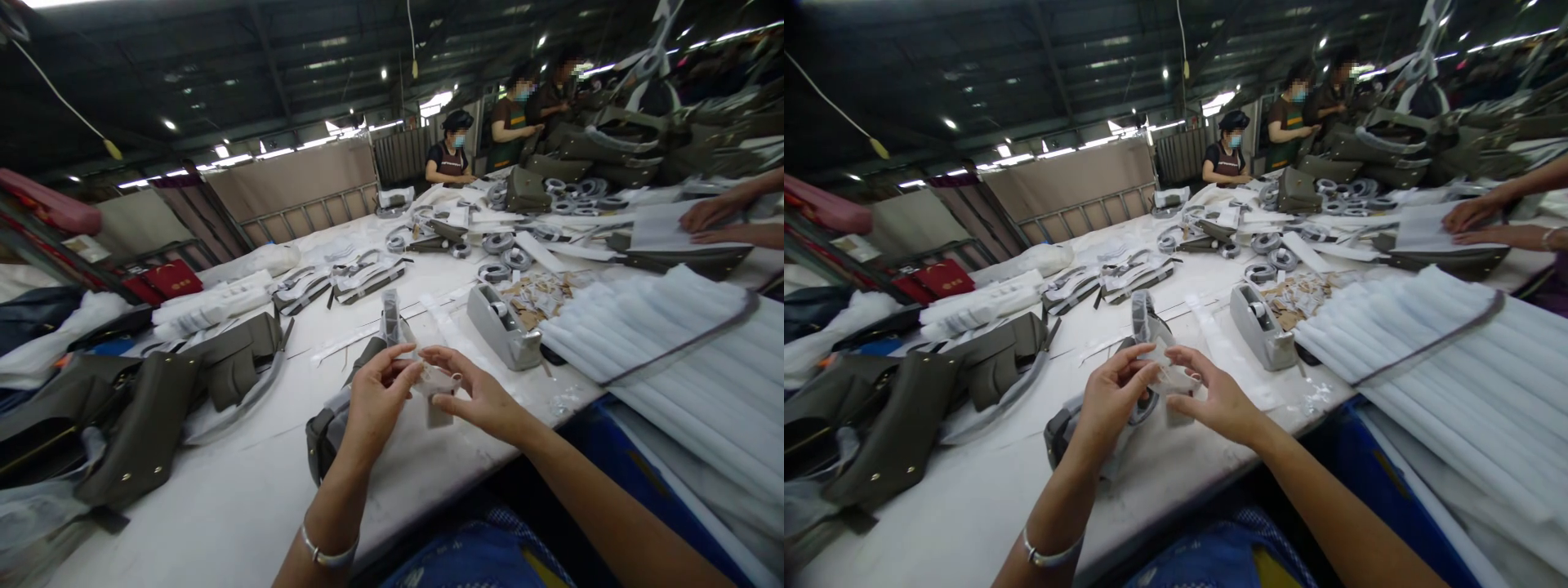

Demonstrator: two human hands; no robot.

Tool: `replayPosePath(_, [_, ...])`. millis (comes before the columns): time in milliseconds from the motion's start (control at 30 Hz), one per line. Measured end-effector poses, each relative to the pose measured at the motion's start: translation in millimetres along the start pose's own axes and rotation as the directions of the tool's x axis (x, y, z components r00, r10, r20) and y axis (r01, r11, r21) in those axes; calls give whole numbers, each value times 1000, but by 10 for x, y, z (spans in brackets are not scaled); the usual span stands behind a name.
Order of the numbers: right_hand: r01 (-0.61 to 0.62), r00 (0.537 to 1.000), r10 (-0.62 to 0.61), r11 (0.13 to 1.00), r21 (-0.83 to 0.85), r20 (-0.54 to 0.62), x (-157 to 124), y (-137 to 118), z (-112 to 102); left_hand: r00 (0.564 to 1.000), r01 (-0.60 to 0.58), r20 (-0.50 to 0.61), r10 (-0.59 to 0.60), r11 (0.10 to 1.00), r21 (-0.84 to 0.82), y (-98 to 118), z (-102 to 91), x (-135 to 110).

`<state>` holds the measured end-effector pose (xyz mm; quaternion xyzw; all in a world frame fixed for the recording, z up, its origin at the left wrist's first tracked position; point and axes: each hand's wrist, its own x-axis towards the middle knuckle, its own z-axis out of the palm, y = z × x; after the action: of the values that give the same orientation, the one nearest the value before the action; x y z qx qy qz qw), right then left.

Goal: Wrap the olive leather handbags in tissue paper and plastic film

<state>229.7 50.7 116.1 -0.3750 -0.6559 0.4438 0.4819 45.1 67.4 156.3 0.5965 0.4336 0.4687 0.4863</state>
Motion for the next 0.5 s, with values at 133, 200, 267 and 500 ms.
replayPosePath(133, [-140,988,144,988,71,-57,-71,177,69,1000,14,-19,-15,999,-45,-14,16,3])
replayPosePath(200, [-188,978,201,963,194,-51,-94,257,72,998,1,-57,-4,999,-45,-28,18,5])
replayPosePath(267, [-202,973,225,942,269,-55,-121,311,46,994,-29,-107,27,999,-21,-35,10,-1])
replayPosePath(500, [-135,912,117,991,-19,-394,-235,182,-120,997,-60,49,54,989,135,-25,-7,-96])
